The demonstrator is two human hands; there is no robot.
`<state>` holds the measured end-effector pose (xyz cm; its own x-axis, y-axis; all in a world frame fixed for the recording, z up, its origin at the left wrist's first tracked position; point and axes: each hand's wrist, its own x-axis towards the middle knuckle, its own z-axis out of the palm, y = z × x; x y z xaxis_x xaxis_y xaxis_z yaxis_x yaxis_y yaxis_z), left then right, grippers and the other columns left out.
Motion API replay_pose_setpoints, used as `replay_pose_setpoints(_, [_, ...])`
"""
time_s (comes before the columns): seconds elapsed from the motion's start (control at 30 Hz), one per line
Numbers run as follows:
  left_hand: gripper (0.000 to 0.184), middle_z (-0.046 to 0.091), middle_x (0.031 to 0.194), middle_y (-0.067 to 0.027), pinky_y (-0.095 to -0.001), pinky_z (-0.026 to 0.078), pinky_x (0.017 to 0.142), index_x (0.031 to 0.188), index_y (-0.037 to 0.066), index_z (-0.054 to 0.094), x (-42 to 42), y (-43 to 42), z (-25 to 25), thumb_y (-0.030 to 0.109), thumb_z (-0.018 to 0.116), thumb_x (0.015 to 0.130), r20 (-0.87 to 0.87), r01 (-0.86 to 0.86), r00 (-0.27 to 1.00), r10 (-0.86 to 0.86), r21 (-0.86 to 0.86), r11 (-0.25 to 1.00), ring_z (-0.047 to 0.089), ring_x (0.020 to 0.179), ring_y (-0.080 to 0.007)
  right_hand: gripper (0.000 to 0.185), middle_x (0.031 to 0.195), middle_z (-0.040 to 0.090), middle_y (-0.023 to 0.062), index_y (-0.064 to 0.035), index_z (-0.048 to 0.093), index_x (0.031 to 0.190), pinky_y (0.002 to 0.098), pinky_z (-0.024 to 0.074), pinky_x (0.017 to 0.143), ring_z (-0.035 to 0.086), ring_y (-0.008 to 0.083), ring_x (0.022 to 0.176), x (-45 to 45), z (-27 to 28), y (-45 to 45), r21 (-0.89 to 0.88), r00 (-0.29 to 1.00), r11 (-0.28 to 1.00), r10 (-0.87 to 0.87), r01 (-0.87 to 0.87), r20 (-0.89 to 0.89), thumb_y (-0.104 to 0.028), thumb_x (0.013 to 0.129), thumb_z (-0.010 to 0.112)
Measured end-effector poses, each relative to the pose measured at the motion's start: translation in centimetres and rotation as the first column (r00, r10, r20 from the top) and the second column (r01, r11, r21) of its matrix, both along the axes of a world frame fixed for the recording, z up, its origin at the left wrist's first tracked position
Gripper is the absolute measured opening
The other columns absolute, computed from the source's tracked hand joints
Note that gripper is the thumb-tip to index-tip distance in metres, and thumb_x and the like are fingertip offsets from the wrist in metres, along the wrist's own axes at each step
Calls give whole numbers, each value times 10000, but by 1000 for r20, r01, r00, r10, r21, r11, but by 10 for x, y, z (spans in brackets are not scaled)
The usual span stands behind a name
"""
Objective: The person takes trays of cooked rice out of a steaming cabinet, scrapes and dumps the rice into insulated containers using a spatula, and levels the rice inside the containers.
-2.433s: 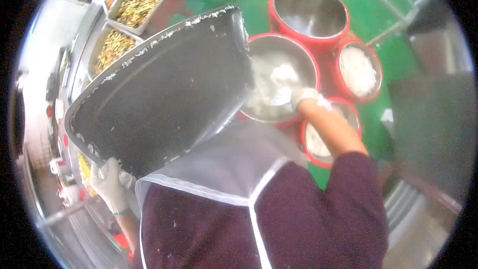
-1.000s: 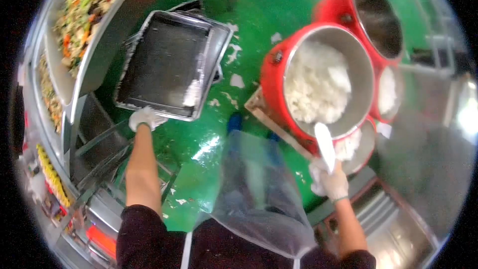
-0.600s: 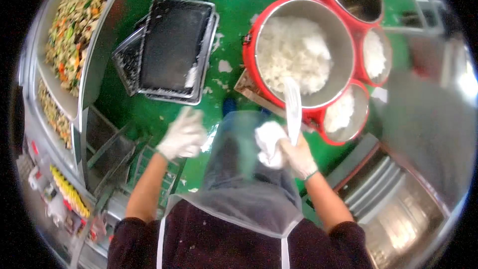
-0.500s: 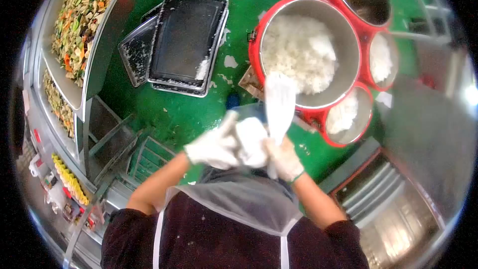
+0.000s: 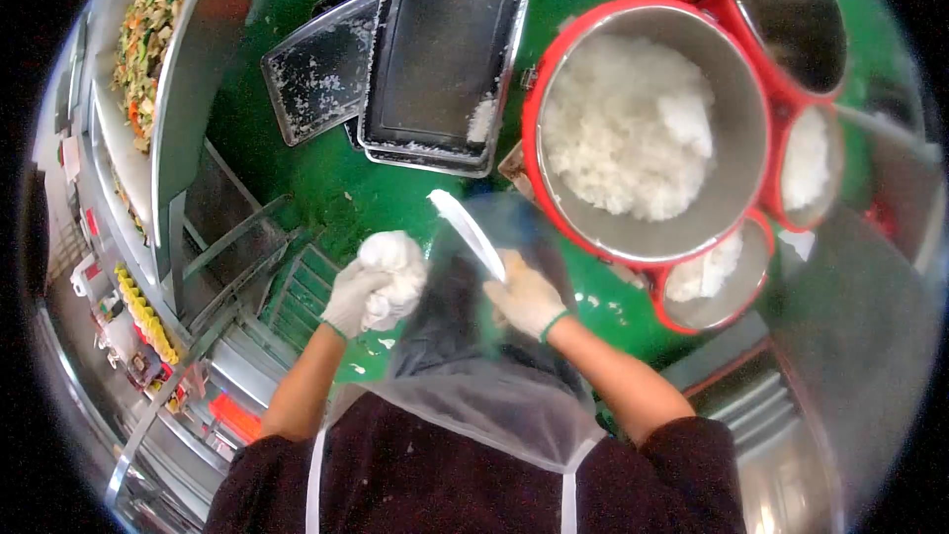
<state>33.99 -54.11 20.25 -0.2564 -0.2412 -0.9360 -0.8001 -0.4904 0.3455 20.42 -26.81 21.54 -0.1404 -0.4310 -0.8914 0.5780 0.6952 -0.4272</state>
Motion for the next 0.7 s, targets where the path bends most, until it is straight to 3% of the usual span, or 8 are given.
replay_pose_setpoints(0.03, [456, 660, 1110, -133, -328, 559, 829, 1226, -44, 566, 7, -14, -6, -13, 663, 782, -15, -72, 997, 73, 12, 997, 670, 933, -224, 550, 837, 638, 158, -15, 285, 1397, 401, 574, 594, 686, 240, 640, 4, -19, -6, 5, 995, 998, 69, -69, -75, -197, 935, 520])
replay_pose_setpoints(0.17, [468, 619, 1197, -147, -345, 544, 879, 1281, -63, 508, 21, -55, -34, 7, 583, 825, -18, -208, 978, 209, 38, 977, 648, 1028, -240, 484, 758, 664, 204, -40, 339, 1351, 474, 537, 714, 675, 340, 626, -5, -70, -44, 163, 965, 981, 142, -107, -219, -238, 935, 486])
replay_pose_setpoints(0.2, [470, 608, 1214, -150, -351, 540, 888, 1294, -62, 496, 28, -66, -50, 16, 565, 836, -35, -239, 969, 243, 86, 967, 640, 1045, -242, 432, 817, 673, 229, -40, 358, 1311, 487, 536, 733, 683, 369, 697, -6, -92, -55, 191, 991, 980, 74, -51, -113, -217, 936, 483])
replay_pose_setpoints(0.33, [502, 551, 1304, -180, -417, 509, 965, 1370, -60, 412, 48, -99, -111, 80, 482, 893, -51, -348, 926, 375, 277, 896, 592, 1156, -294, 302, 973, 672, 260, -12, 490, 1203, 507, 538, 811, 679, 406, 927, -16, -205, -119, 440, 761, 869, 439, -225, -478, -144, 932, 464])
replay_pose_setpoints(0.43, [548, 500, 1367, -214, -475, 492, 1005, 1416, -57, 345, 56, -112, -153, 143, 462, 920, -33, -458, 868, 496, 335, 824, 557, 1218, -347, 434, 1038, 687, 214, -72, 493, 1320, 528, 523, 843, 674, 399, 946, -52, -280, -168, 602, 675, 757, 583, -252, -451, -172, 899, 526])
replay_pose_setpoints(0.53, [544, 548, 1309, -212, -463, 511, 976, 1412, -58, 351, 62, -119, -191, 148, 469, 922, -44, -482, 857, 513, 285, 829, 599, 1159, -332, 269, 1060, 722, 134, -109, 715, 1085, 479, 551, 796, 710, 311, 934, -115, -312, -206, 731, 323, 470, 880, -494, -348, -194, 872, 576])
replay_pose_setpoints(0.57, [504, 601, 1235, -204, -429, 531, 941, 1369, -80, 405, 79, -129, -214, 135, 477, 918, -31, -429, 886, 462, 321, 844, 640, 1083, -306, 223, 993, 739, 115, -137, 761, 988, 438, 568, 707, 728, 261, 875, -133, -317, -215, 807, 22, 314, 936, -500, -351, -230, 863, 601])
replay_pose_setpoints(0.7, [457, 593, 1267, -181, -420, 531, 940, 1352, -62, 440, 102, -125, -297, 163, 458, 954, -36, -310, 938, 344, 354, 882, 628, 1107, -308, 202, 948, 743, 117, -127, 769, 968, 496, 551, 667, 728, 281, 861, -200, -383, -227, 898, -448, -65, 881, -436, -154, -156, 838, 618])
